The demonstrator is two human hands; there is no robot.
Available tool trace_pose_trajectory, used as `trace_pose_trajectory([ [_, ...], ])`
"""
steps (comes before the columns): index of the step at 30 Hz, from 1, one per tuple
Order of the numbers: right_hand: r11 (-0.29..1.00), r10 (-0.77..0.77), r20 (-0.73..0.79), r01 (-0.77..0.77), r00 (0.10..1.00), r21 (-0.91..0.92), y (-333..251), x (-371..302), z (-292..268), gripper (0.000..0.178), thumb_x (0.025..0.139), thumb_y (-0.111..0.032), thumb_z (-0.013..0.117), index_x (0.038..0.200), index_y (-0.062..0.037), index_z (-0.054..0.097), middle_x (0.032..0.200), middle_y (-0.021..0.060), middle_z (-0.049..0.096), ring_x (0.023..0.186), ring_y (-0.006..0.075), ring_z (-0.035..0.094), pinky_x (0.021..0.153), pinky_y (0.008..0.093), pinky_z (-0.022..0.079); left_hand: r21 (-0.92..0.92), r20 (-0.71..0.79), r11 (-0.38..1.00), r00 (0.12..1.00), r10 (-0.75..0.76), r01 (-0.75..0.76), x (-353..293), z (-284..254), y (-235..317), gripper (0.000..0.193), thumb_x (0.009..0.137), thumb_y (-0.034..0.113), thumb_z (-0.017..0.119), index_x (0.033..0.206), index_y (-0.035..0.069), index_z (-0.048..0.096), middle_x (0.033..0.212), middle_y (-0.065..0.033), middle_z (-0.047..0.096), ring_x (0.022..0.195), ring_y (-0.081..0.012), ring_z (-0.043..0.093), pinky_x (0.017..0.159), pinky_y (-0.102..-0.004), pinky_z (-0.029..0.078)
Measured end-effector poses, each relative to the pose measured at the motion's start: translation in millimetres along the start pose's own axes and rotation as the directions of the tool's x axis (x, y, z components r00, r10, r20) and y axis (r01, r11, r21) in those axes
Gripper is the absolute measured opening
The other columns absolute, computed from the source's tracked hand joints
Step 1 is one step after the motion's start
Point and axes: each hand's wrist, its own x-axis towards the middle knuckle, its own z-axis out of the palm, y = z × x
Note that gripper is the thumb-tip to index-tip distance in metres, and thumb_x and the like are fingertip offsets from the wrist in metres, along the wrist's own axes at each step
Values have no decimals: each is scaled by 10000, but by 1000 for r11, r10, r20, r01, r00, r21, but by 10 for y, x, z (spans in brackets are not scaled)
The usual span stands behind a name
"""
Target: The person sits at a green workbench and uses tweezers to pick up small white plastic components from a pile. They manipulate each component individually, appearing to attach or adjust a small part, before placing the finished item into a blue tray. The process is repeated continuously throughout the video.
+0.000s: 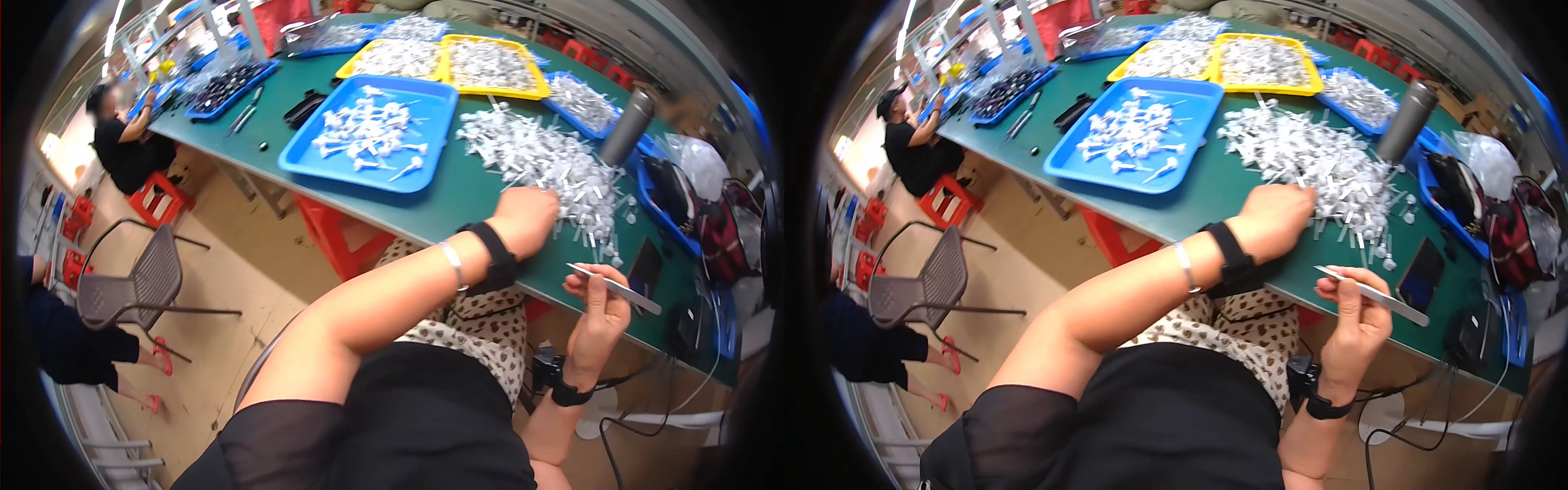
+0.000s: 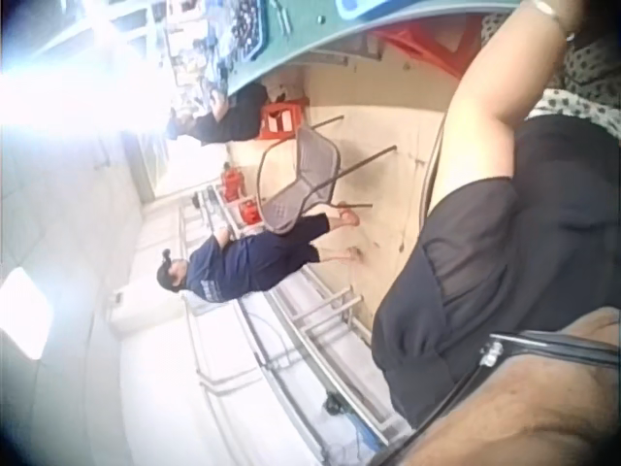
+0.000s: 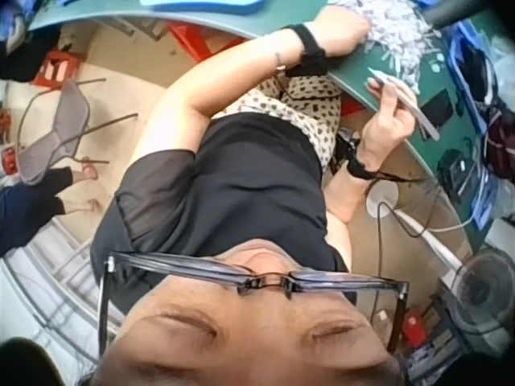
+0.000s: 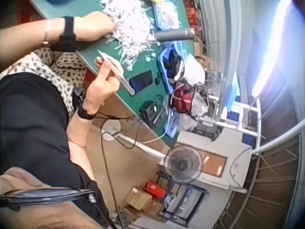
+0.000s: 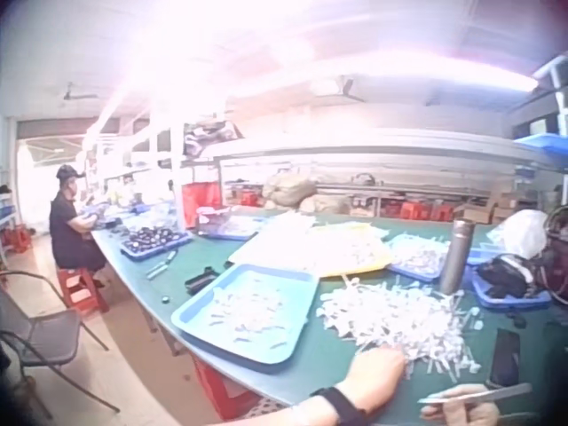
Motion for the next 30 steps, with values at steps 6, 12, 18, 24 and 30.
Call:
trace_pose_trajectory([
  [6, 998, 2, -20, 0, 1000, 60, -21, 33, -55, 161, 1041, -109, 625, 1120, 31, 632, 1034, 129, 725, 876, 156, 711, 819, 314, 605, 21, 85, 996, 993, -84, 82, -97, -300, -234, 168, 848, 176, 708, 1004, 120, 731, 856, -134, 740, 879, -364, 715, 760, -480, 541],
  [12, 998, 21, 12, -22, 1000, 58, -26, 1, -8, 170, 1043, -114, 628, 1130, 32, 623, 1046, 135, 727, 885, 156, 713, 831, 320, 606, -84, -12, 995, 998, -57, 56, -329, -436, -459, 185, 836, 120, 750, 1009, 56, 744, 877, -135, 743, 886, -359, 711, 764, -457, 542],
  [18, 988, 43, 68, -52, 997, 142, 35, -63, 95, 167, 1037, -93, 632, 1148, 30, 620, 1070, 143, 728, 937, 181, 724, 868, 326, 603, -458, -118, 869, 956, -267, 186, -703, -591, -428, 219, 937, 115, 720, 1102, -29, 723, 934, -135, 741, 797, -206, 687, 742, -324, 541],
  [24, 967, 69, 175, -109, 982, 230, 83, -195, 343, 187, 1030, -69, 632, 1170, 53, 614, 1106, 157, 721, 990, 198, 723, 922, 330, 596, -851, 80, 452, 917, -390, 267, -1454, -515, 32, 199, 1019, 78, 646, 1177, -35, 689, 955, -18, 703, 830, -72, 627, 748, -247, 531],
  [30, 963, 107, 265, -166, 958, 214, 78, -343, 512, 169, 1020, -30, 635, 1169, 49, 624, 1138, 140, 714, 1051, 181, 695, 951, 297, 558, -784, -41, 597, 946, -321, 169, -1697, -375, 156, 155, 1011, 46, 641, 1132, -31, 700, 913, -59, 664, 776, -129, 633, 698, -279, 526],
])
